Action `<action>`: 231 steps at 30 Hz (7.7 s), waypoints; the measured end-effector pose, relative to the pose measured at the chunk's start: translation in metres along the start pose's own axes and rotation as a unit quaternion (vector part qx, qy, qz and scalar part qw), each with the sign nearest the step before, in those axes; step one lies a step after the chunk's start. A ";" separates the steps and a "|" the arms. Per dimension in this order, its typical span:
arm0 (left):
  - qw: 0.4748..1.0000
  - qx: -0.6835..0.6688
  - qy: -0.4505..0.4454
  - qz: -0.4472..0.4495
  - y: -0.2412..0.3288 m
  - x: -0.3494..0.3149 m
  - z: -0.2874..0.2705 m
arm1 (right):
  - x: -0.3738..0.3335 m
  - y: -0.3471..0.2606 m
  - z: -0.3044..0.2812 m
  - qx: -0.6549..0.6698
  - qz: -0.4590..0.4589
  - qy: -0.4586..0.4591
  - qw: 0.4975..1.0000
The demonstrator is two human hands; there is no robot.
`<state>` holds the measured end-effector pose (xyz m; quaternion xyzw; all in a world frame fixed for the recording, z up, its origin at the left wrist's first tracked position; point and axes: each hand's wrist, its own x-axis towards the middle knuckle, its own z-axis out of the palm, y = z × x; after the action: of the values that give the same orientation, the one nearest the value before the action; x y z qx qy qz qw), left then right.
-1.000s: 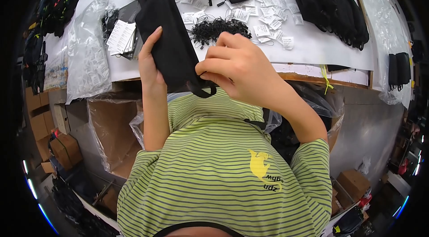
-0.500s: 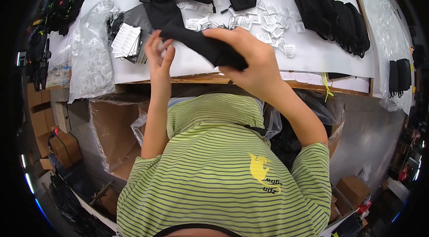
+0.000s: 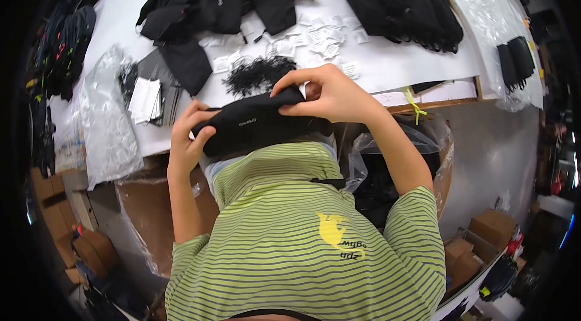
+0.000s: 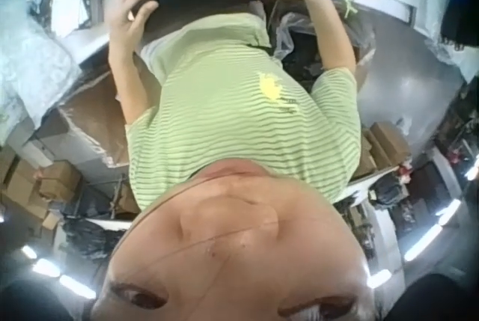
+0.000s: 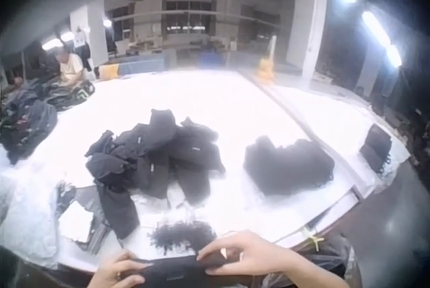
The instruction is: Attaching clips, labels, and tags to small black storage pouches or bags.
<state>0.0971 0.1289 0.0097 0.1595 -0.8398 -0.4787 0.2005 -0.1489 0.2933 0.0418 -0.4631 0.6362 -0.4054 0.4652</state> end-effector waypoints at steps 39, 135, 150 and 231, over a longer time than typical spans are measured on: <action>0.882 0.384 0.233 -0.146 -0.116 -0.017 -0.110 | 0.036 0.096 -0.036 -0.410 0.051 0.079 0.907; 0.968 -0.092 0.231 -0.032 -0.004 -0.007 0.084 | 0.019 0.029 0.090 -0.071 -0.119 0.331 0.934; 0.963 0.030 0.260 0.068 0.005 -0.007 0.078 | 0.018 0.030 0.096 -0.053 -0.157 0.329 0.930; 0.960 -0.066 0.235 -0.138 -0.027 -0.033 0.047 | 0.043 0.063 0.115 0.274 -0.028 0.091 0.957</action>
<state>0.1046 0.1656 -0.0416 0.3689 -0.7053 -0.5047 0.3343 -0.0565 0.2572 -0.0545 -0.2968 0.5276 -0.6174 0.5024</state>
